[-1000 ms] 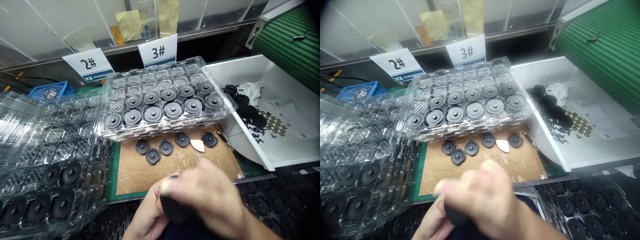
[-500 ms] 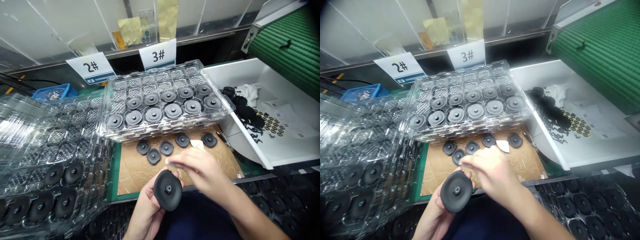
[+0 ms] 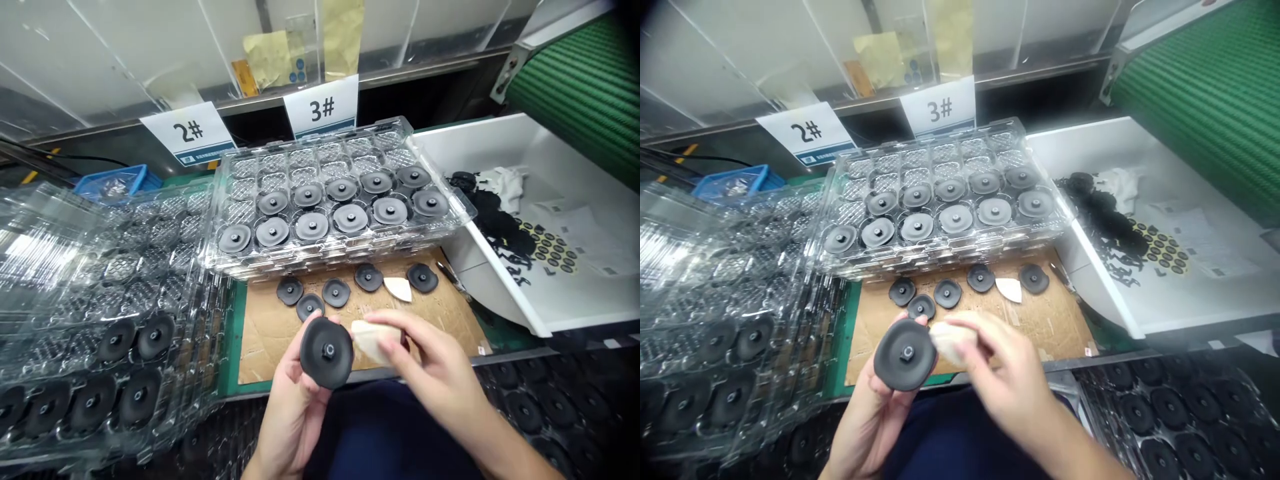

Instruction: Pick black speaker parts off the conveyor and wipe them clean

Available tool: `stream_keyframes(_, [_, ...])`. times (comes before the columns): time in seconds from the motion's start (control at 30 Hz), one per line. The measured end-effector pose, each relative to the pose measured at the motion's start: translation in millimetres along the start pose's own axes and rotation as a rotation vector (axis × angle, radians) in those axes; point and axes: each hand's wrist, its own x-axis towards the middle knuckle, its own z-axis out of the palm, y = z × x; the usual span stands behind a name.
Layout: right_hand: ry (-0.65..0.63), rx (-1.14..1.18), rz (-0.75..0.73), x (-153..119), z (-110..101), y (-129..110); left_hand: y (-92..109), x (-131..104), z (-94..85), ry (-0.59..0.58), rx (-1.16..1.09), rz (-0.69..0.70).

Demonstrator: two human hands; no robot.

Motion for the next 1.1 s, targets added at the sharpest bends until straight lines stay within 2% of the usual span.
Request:
stream_keyframes(0.07, [-0.06, 0.044, -0.273, 6.2, -7.4, -28.1, -0.1, -0.1, 2.5, 0.03, 0.007, 0.035])
stream_keyframes(0.1, [-0.108, 0.036, -0.36, 7.3, -9.3, -36.4, 0.0, -0.3, 3.2, 0.051, 0.011, 0.054])
stream_keyframes(0.17, [-0.195, -0.047, -0.354, 6.8, -11.7, -42.6, -0.1, -0.9, 3.3, 0.112, 0.026, 0.106])
stream_keyframes(0.23, [-0.213, -0.122, -0.24, 5.8, -13.6, -41.9, -1.0, -1.2, 2.2, 0.144, 0.048, 0.156])
stream_keyframes(0.27, [-0.201, -0.122, -0.228, 6.1, -14.4, -41.4, -1.8, -1.0, 1.7, 0.14, 0.055, 0.156])
stream_keyframes(0.33, [-0.15, -0.043, -0.308, 9.5, -14.8, -41.2, -3.6, 0.1, 1.7, 0.102, 0.058, 0.134])
stream_keyframes(0.4, [-0.157, 0.045, -0.356, 15.3, -14.4, -38.0, -4.1, 2.4, 2.5, 0.055, 0.053, 0.136])
stream_keyframes(0.43, [-0.19, 0.073, -0.328, 17.8, -13.9, -33.2, -3.5, 3.6, 2.6, 0.042, 0.048, 0.139])
stream_keyframes(0.5, [-0.251, 0.097, -0.168, 19.1, -11.7, -14.5, -0.5, 5.6, 1.4, 0.038, 0.029, 0.13])
stream_keyframes(0.6, [-0.262, 0.076, 0.059, 8.4, 0.8, 31.0, 5.2, 6.0, -4.5, 0.057, -0.013, 0.065])
stream_keyframes(0.7, [-0.267, 0.043, 0.132, -10.4, 21.4, 71.3, 7.4, 5.1, -10.3, 0.034, -0.036, 0.032])
stream_keyframes(0.77, [-0.271, 0.048, 0.149, -17.0, 29.1, 79.9, 7.1, 4.9, -11.0, 0.012, -0.033, 0.016])
stream_keyframes(0.87, [-0.21, 0.077, 0.178, -7.9, 22.4, 57.8, 5.7, 5.1, -6.7, 0.006, -0.013, 0.002])
stream_keyframes(0.97, [-0.03, 0.196, 0.141, 13.2, 6.4, 8.6, 3.0, 4.7, -1.0, 0.018, 0.011, 0.015])
stream_keyframes(1.03, [0.057, 0.253, -0.021, 23.7, 1.2, -23.0, 0.9, 4.2, -0.2, 0.019, 0.018, 0.014])
stream_keyframes(1.07, [0.048, 0.248, -0.12, 26.9, 0.9, -35.0, 0.1, 4.1, -1.1, 0.017, 0.021, 0.001])
stream_keyframes(1.1, [-0.012, 0.22, -0.2, 29.1, 1.7, -43.5, -0.5, 4.0, -2.5, 0.021, 0.025, -0.012])
